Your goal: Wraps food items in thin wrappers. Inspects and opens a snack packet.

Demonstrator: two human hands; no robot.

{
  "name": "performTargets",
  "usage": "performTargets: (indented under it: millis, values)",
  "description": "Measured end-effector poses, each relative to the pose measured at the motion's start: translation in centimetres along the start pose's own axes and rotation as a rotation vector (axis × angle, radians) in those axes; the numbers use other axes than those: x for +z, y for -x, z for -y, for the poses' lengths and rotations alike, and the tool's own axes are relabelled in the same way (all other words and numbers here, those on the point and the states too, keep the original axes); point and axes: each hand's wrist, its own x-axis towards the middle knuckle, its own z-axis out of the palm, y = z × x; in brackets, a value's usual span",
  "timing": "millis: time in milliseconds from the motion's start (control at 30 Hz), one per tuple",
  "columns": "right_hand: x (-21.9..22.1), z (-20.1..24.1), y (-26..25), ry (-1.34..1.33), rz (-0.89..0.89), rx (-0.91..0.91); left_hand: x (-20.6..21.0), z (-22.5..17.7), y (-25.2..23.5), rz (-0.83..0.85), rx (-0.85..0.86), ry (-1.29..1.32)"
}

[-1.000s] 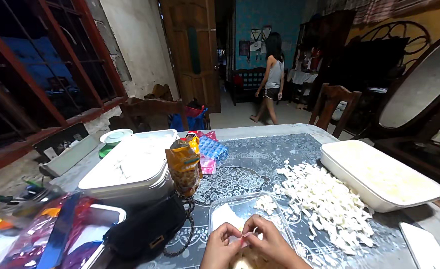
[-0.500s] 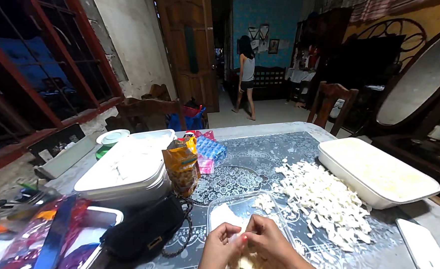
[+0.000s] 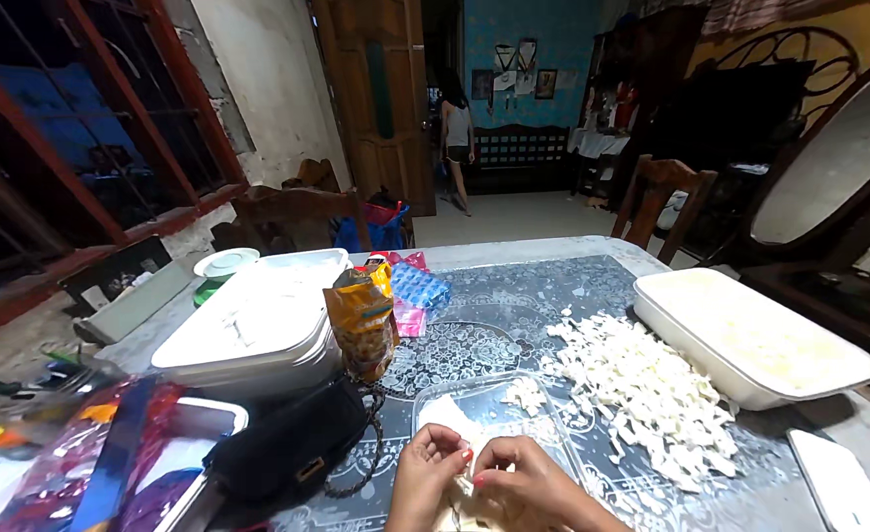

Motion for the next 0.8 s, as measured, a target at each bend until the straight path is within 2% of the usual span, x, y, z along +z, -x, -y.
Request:
performTargets:
  millis: [100,167,233,267,333,400,433,500,567,633,700,800]
  values:
    - [0.0,-0.5,-0.2,-0.263,-0.155,-0.012,0.0,0.2,0.3,0.110,-0.002,-0.039]
    - [-0.5,-1.0,-0.4,-0.202,-0.220,0.007,-0.2,-0.1,0.4,0.193,0.037,-0.067]
    - [-0.6,-0.9,-0.2,0.036,-0.170,-0.041,-0.4,-0.5,0.2,0.167,0.074,-0.079]
    - [-0.2,-0.7,0.0,0.168,-0.149,-0.124,-0.6,-0.6,0.0,0.135,0.078,-0.097]
    - [1.1,-1.1,0.0,0.452,-0.206,-0.413,-0.9,-0.7,-0.4,0.096,0.081,-0.219]
    - [1.8,-1.7,-0.3,0.771,-0.372,-0.659,-1.2,-0.2,-0.5,0.121,0.176,-0.535]
    - [1.4,-1.7,-0.3,0.881,-0.458,-0.706,-1.4,0.2,-0.5,0.128,0.288,-0.730]
    - [-0.5,-1.6,-0.4,1.028,-0.642,-0.633,-1.7,1.1,-0.8,0.132,0.489,-1.019]
    - [-3.4,-1.3,-0.5,1.135,-0.762,-0.419,-2.0,0.9,-0.9,0.222,0.431,-1.145]
    - [-5.6,-1.7,-0.6,1.129,-0.780,-0.216,-2.2,1.2,-1.2,0.266,0.380,-1.197]
    - [-5.9,-1.7,-0.5,0.996,-0.648,-0.069,-2.4,2.1,-1.5,0.226,0.484,-1.215]
    - [-4.1,-1.5,-0.6,0.694,-0.264,0.040,-2.8,2.6,-1.8,0.194,0.580,-1.208]
